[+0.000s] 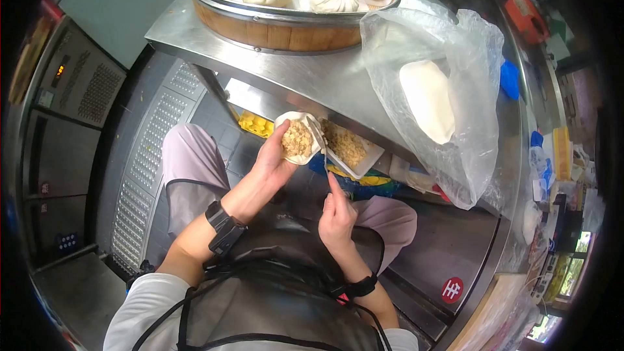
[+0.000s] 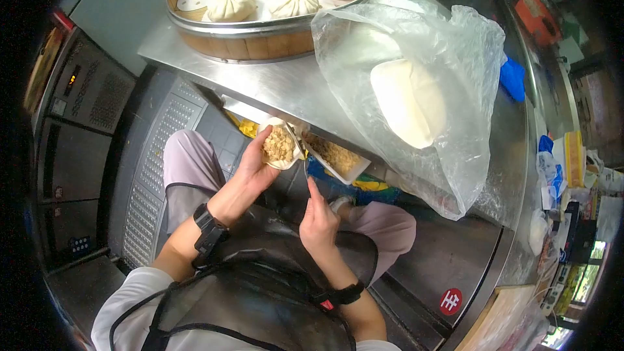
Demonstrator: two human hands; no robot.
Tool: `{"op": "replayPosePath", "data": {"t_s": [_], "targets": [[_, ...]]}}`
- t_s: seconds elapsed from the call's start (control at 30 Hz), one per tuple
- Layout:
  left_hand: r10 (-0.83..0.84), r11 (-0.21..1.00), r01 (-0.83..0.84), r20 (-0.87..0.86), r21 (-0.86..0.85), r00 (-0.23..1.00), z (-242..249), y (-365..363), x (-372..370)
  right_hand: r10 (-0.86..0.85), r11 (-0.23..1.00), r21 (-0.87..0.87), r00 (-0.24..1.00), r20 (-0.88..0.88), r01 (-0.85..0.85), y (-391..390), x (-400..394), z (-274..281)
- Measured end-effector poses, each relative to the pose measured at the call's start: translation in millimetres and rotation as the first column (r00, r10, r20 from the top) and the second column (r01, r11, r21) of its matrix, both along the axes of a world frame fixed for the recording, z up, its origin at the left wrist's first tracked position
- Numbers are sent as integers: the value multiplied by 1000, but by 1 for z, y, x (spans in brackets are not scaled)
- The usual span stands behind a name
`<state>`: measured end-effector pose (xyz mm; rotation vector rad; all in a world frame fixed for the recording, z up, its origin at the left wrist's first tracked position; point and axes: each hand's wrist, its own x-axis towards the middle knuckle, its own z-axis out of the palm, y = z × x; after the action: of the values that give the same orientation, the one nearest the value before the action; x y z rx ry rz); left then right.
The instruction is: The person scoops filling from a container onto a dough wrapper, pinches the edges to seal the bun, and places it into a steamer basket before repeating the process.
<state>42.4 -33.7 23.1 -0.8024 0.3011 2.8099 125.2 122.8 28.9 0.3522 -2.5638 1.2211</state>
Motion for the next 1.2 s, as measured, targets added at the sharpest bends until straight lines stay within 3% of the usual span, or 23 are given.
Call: {"op": "replayPosePath", "data": {"t_s": [0.03, 0.1, 0.13, 0.33, 0.4, 0.53, 0.63, 0.7, 0.77, 0.93, 1.03, 1.1, 1.17, 1.2], "targets": [[3, 1000, -3, -3, 0, 1000, 2, -2, 0, 3, 1000, 0, 1000, -3, -3, 2, 2, 5], [-2, 1000, 3, -35, 31, 999, 5, -5, 1, 89, 960, -279, 961, 261, -13, 4, 6, 16], [0, 999, 1, -37, 32, 999, 5, -5, 1, 109, 934, -357, 956, 273, -5, 4, 6, 16], [0, 992, 11, -89, 125, 996, 0, -6, 3, 158, 900, -435, 942, 297, -14, 4, 10, 24], [43, 972, -25, -76, 234, 996, 12, -7, 6, 169, 906, -422, 944, 282, -36, 5, 11, 27], [76, 960, -62, -39, 272, 996, 22, -6, 9, 173, 943, -324, 943, 285, -75, -1, 15, 21], [60, 932, -53, -9, 358, 998, 22, -8, 9, 173, 933, -355, 938, 299, -59, -1, 15, 26], [42, 960, -20, -74, 278, 996, 26, -10, 13, 188, 921, -382, 944, 272, -73, 5, 14, 31], [36, 960, -5, -106, 281, 994, 30, -12, 17, 313, 857, -505, 887, 340, -108, 13, 11, 37], [-9, 979, 54, -222, 197, 975, 29, -13, 25, 292, 918, -377, 852, 435, -123, 12, 6, 47], [-4, 983, 54, -275, 175, 961, 29, -15, 27, 292, 935, -290, 906, 308, -203, 16, 9, 46], [-1, 984, 43, -239, 172, 971, 30, -15, 28, 270, 899, -418, 913, 305, -127, 19, 10, 45], [-4, 986, 42, -235, 160, 972, 26, -14, 28, 280, 890, -439, 906, 317, -122, 20, 5, 46], [-8, 988, 44, -229, 151, 973, 25, -14, 27, 326, 886, -449, 847, 419, -119, 21, 3, 47]]}}
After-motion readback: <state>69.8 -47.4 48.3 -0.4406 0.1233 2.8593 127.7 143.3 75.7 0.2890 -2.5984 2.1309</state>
